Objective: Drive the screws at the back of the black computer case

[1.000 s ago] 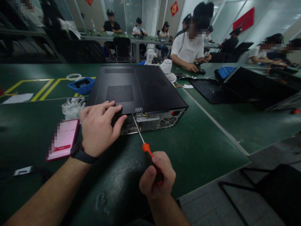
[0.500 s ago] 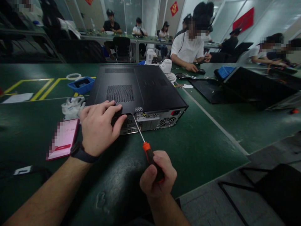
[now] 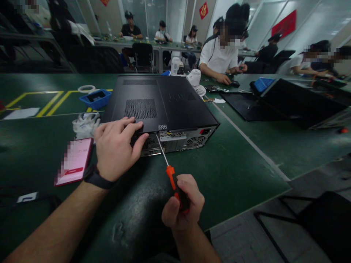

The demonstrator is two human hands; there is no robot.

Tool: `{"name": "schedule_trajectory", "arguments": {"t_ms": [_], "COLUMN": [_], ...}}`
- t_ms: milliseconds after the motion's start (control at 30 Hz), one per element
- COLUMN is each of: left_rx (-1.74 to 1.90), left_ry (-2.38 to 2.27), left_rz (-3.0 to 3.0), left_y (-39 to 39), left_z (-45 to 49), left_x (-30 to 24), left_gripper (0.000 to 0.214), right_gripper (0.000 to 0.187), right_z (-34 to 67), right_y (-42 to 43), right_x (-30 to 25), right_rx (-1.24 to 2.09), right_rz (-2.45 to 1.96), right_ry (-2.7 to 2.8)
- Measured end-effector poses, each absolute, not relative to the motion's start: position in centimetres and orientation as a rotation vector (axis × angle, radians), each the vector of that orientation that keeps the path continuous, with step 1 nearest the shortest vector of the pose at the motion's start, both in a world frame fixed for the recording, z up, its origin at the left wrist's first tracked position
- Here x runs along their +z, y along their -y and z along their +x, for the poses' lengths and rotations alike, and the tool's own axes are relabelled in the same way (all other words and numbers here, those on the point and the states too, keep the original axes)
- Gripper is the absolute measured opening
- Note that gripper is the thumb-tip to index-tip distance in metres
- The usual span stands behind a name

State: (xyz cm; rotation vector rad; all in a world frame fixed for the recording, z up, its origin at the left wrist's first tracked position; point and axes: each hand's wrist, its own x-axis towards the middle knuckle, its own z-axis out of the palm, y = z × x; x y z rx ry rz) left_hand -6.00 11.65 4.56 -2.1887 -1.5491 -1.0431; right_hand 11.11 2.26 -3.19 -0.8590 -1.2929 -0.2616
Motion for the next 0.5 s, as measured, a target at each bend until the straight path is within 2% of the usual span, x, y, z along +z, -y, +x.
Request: {"name": "schedule_trajectory", "arguments": {"t_ms": [167,500], "left_rx": [-1.035,-1.044], "left_ry": [1.551,1.568], "left_rz": [-2.186,-2.198], "left_y": [-11.74,-11.58], "left_z": [-6.01,-5.98], "left_x": [4.52,4.61], "left_gripper": [0.029,0.030], "right_gripper": [0.033,0.028], "right_z": [10.93,11.29], "right_y": [-2.28,-2.32], "right_x": [-2.70,-3.11], "right_rx": [-0.250,-0.271], "right_rz": [-0.857,-0.841], "right_ry": [1.319,1.327]}}
